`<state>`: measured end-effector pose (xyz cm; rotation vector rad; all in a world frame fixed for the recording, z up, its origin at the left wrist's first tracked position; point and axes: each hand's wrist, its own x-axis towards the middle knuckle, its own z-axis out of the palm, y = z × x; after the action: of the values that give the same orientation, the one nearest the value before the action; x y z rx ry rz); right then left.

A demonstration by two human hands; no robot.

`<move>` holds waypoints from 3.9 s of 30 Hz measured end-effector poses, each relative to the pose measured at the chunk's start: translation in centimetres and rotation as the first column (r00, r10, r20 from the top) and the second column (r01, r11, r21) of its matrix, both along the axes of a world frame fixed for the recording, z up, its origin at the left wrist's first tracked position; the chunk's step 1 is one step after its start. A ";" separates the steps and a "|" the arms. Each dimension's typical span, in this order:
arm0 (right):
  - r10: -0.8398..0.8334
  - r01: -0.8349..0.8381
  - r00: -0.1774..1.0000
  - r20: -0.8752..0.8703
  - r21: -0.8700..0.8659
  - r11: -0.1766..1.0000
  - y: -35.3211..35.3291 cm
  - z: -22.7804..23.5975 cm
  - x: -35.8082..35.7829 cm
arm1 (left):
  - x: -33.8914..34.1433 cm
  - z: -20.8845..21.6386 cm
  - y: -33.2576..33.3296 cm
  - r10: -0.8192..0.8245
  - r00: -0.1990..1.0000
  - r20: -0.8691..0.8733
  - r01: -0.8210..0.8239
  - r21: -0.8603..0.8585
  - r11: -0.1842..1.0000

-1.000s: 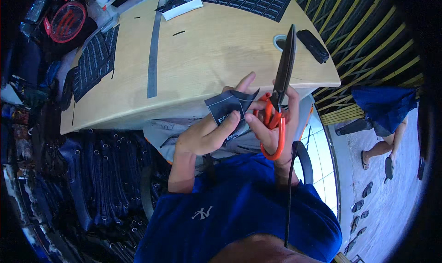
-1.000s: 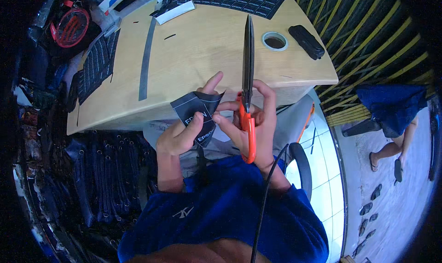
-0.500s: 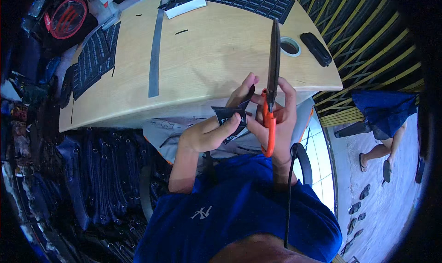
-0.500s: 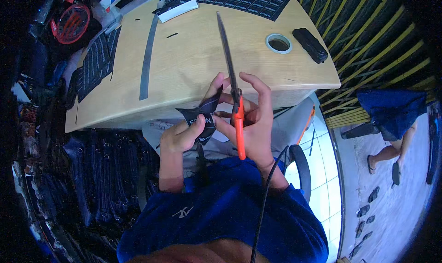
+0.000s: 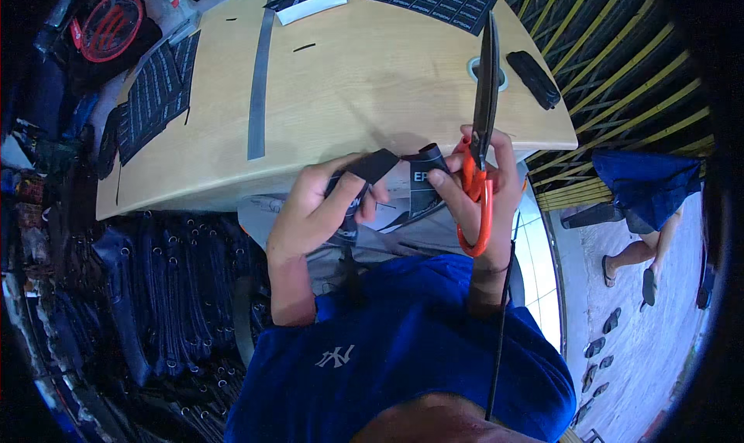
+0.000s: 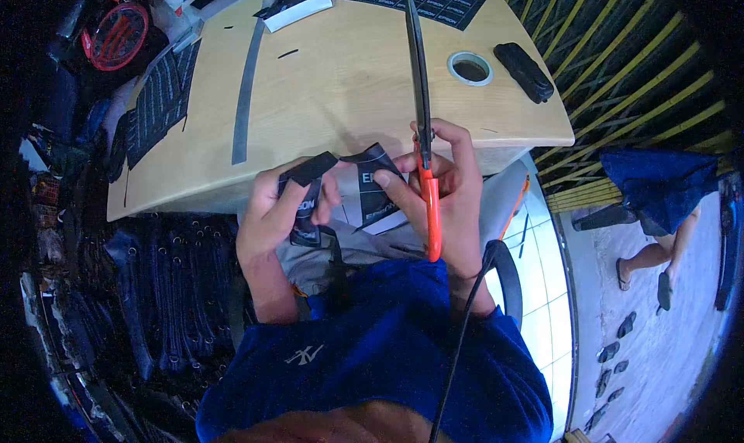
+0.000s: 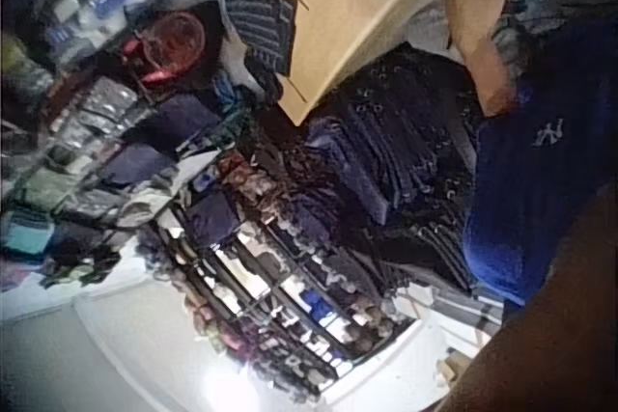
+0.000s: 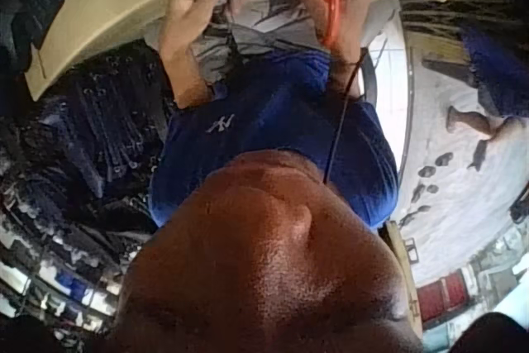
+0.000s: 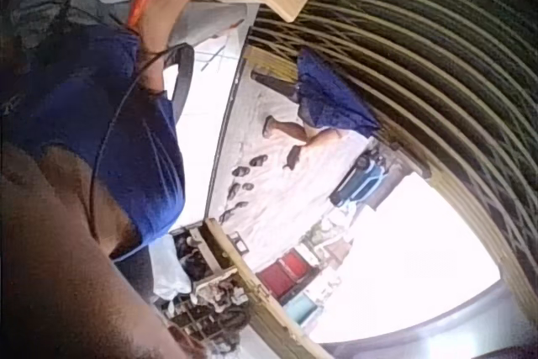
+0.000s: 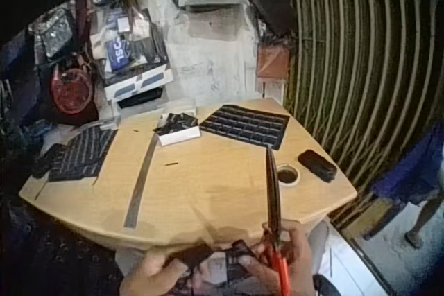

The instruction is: Cutting individual brand tags from a printed sheet using scissors.

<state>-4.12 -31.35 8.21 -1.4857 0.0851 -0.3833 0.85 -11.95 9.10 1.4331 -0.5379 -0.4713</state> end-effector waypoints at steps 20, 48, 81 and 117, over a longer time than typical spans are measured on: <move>-0.049 0.049 0.996 0.072 0.002 0.999 -0.7 0.2 0.4 | 1.0 1.8 2.0 0.052 0.996 -0.075 -0.041 0.151 0.988; -0.402 0.426 0.881 0.250 -0.046 0.904 -3.6 1.2 2.6 | 0.4 -0.4 7.6 0.294 0.956 -0.013 -0.292 0.081 0.953; 0.139 -0.094 0.976 0.169 -0.251 0.964 1.3 0.5 11.0 | 6.3 -2.3 0.5 0.659 0.750 0.062 -0.645 -0.153 0.749; 0.208 -0.152 0.978 -0.012 -0.725 0.672 0.8 -4.0 -1.1 | -3.5 -6.3 -2.9 0.468 0.839 0.278 -0.508 0.094 0.856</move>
<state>-5.19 -30.55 4.24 -2.2492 -0.3140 -0.3192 -2.62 -14.86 2.78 1.7328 -0.3079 0.0810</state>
